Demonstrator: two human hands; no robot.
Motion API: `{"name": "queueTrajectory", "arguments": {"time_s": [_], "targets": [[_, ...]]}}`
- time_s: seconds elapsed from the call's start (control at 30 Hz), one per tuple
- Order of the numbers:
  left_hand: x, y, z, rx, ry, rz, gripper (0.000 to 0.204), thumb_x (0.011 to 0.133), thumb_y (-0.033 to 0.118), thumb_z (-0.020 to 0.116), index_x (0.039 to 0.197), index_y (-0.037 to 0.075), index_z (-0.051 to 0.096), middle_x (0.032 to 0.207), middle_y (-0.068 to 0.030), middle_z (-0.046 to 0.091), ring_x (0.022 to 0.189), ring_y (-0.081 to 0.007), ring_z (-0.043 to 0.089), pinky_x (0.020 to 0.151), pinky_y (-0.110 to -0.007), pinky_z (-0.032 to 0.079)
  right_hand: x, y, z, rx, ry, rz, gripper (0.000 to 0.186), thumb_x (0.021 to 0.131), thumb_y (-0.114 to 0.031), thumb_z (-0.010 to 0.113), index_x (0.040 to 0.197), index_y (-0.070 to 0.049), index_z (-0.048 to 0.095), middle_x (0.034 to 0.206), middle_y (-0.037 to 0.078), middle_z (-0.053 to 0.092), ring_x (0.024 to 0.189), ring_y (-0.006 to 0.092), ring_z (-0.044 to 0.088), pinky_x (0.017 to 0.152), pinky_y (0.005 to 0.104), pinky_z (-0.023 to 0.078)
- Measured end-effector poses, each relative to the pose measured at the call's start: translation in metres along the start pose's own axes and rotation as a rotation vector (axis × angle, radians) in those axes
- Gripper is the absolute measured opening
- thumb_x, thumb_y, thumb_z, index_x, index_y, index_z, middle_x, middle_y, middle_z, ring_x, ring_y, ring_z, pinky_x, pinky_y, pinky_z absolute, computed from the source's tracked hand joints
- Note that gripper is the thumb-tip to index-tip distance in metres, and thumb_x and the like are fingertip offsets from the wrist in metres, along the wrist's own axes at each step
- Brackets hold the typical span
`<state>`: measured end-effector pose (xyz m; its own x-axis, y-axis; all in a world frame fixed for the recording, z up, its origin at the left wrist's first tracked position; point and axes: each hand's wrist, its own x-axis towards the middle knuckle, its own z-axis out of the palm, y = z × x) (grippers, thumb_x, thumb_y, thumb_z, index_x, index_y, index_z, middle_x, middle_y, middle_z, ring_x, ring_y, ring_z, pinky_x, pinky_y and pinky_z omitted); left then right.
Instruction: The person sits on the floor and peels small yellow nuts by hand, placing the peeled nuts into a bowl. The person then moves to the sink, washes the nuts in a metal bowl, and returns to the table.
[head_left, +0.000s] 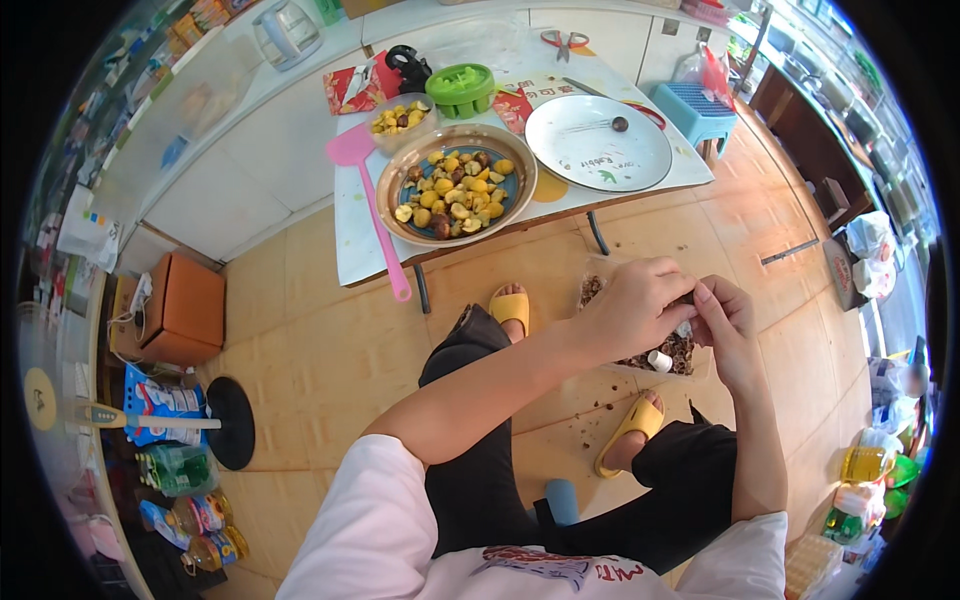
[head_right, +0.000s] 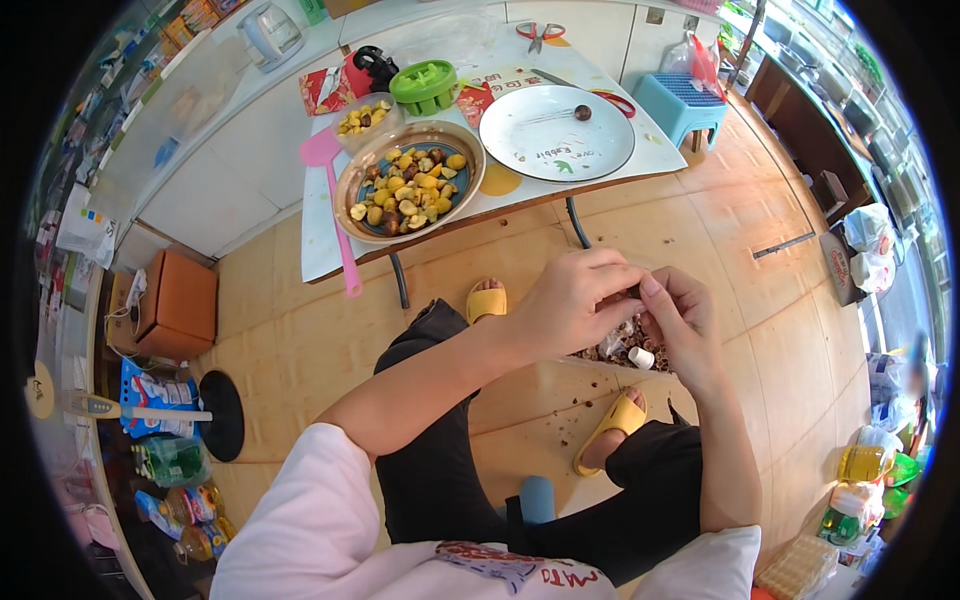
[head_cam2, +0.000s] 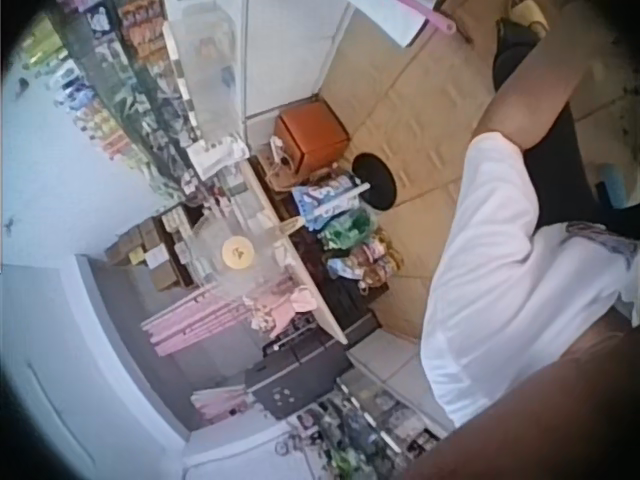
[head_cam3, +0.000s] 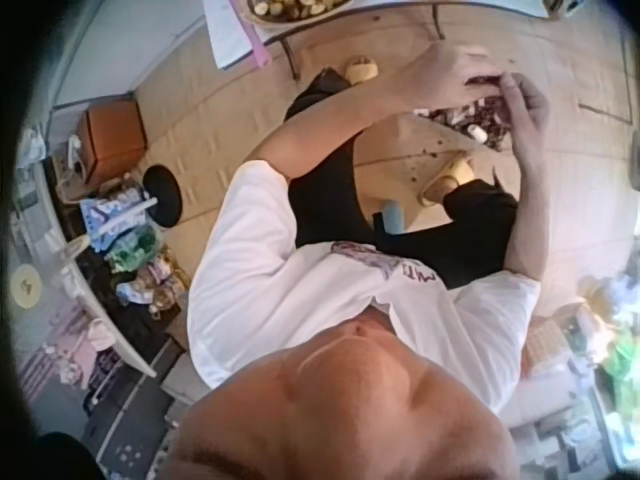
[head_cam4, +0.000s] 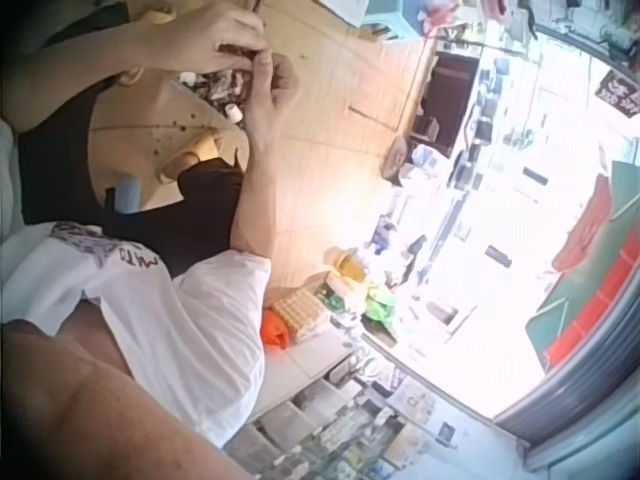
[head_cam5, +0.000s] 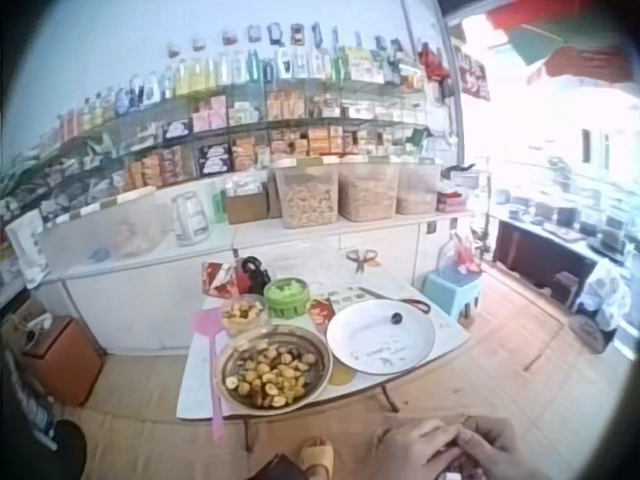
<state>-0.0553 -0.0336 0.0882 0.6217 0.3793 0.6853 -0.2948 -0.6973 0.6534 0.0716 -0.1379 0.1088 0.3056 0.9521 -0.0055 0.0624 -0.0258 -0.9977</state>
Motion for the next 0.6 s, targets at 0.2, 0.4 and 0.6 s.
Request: {"name": "queueTrajectory", "arguments": {"time_s": [0.2,0.4,0.6], "targets": [[-0.002,0.001,-0.002,-0.023,0.027,-0.023,0.022,0.070,0.001,0.066,0.091,0.000,0.063,0.072,-0.0087,0.057,0.055,-0.0176,0.056,0.048,-0.026,0.044,-0.002,0.001,0.009,-0.019,0.035,-0.044,0.026,0.094,-0.024,0.041,0.081,-0.004,0.053,0.058,-0.005,0.042,0.045,0.0009,0.032,0.040,0.0162,0.025],[0.001,0.005,0.003,-0.243,0.071,-0.146,0.020,0.075,-0.001,0.064,0.094,-0.003,0.062,0.081,-0.0080,0.059,0.065,-0.0116,0.059,0.056,-0.022,0.048,-0.002,0.008,0.010,0.136,0.150,-0.049,0.028,0.096,-0.025,0.036,0.084,-0.004,0.051,0.058,-0.006,0.037,0.043,0.0015,0.029,0.039,0.0171,0.023],[0.004,0.002,-0.002,-0.671,0.025,-0.315,0.030,0.079,-0.008,0.057,0.108,-0.002,0.057,0.098,-0.0097,0.061,0.085,-0.0133,0.061,0.075,-0.023,0.051,0.003,-0.004,0.005,0.404,0.075,-0.036,0.026,0.096,-0.023,0.036,0.093,-0.003,0.051,0.065,-0.002,0.041,0.050,0.0052,0.035,0.045,0.0192,0.030]]}}
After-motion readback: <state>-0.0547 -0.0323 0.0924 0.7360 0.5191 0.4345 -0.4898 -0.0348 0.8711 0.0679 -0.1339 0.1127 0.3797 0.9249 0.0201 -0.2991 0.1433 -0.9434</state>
